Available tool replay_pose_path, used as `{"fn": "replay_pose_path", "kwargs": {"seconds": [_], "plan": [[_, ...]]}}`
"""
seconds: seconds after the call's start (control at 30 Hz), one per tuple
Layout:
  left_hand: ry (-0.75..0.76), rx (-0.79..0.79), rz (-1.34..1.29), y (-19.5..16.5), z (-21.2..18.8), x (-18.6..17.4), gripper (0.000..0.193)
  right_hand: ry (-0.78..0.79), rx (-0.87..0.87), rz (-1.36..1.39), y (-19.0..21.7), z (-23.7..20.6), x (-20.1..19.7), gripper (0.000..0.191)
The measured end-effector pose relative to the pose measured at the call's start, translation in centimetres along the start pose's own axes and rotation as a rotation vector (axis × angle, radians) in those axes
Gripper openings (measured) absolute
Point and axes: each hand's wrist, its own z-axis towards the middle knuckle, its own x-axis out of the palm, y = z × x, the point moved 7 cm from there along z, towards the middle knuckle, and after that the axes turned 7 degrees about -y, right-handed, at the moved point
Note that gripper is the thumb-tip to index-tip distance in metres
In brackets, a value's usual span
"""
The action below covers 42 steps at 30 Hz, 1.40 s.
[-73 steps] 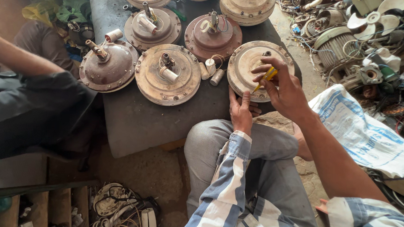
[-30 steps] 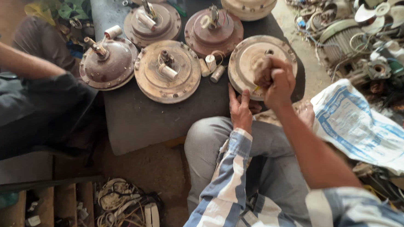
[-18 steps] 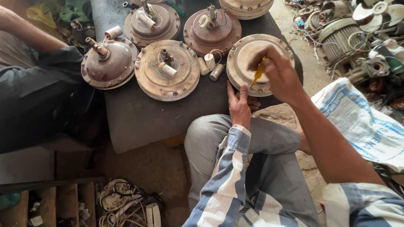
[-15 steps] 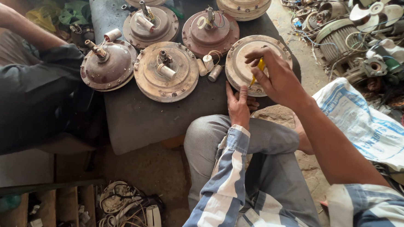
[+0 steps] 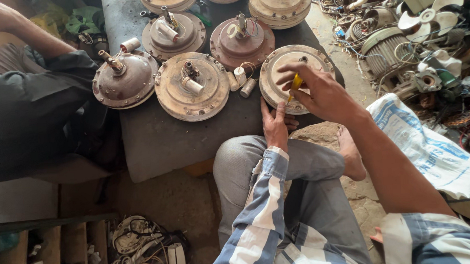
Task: The person sits on the floor at a low table covered with circular motor end plates and uses a yellow utility knife to scrape the edge and surface of one metal plate, steadying it with the other hand and turning it as they work. They occasionally pause and reposition the plate while continuing to scrape around its rim.
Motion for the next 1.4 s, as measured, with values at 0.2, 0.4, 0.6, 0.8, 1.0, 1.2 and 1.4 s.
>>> {"fn": "replay_pose_path", "kwargs": {"seconds": [0.2,0.4,0.6,0.8,1.0,1.2,1.4], "plan": [[0.005,0.006,-0.015,-0.1,0.1,-0.1,0.089,-0.155,-0.058,-0.247,0.8,-0.1,0.2,0.056],[-0.035,-0.012,0.036,-0.1,0.2,-0.1,0.086,-0.022,0.099,-0.020,-1.1,0.4,0.5,0.053],[-0.027,-0.013,-0.002,0.0,-0.2,-0.4,0.086,0.000,0.118,0.233,-1.4,-0.5,1.2,0.037],[-0.016,-0.020,0.009,0.2,0.1,-0.5,0.087,-0.191,-0.048,-0.323,1.1,-0.5,0.8,0.052],[-0.015,-0.007,-0.004,0.1,0.2,-0.3,0.088,-0.039,0.088,-0.110,0.6,-0.1,0.7,0.059],[-0.015,-0.035,0.018,0.1,0.1,-0.4,0.089,-0.059,0.038,0.066,0.5,-0.3,0.8,0.045],[-0.042,-0.003,-0.006,0.6,0.6,-0.7,0.085,-0.133,0.205,-0.199,-1.9,-0.8,0.8,0.049]]}}
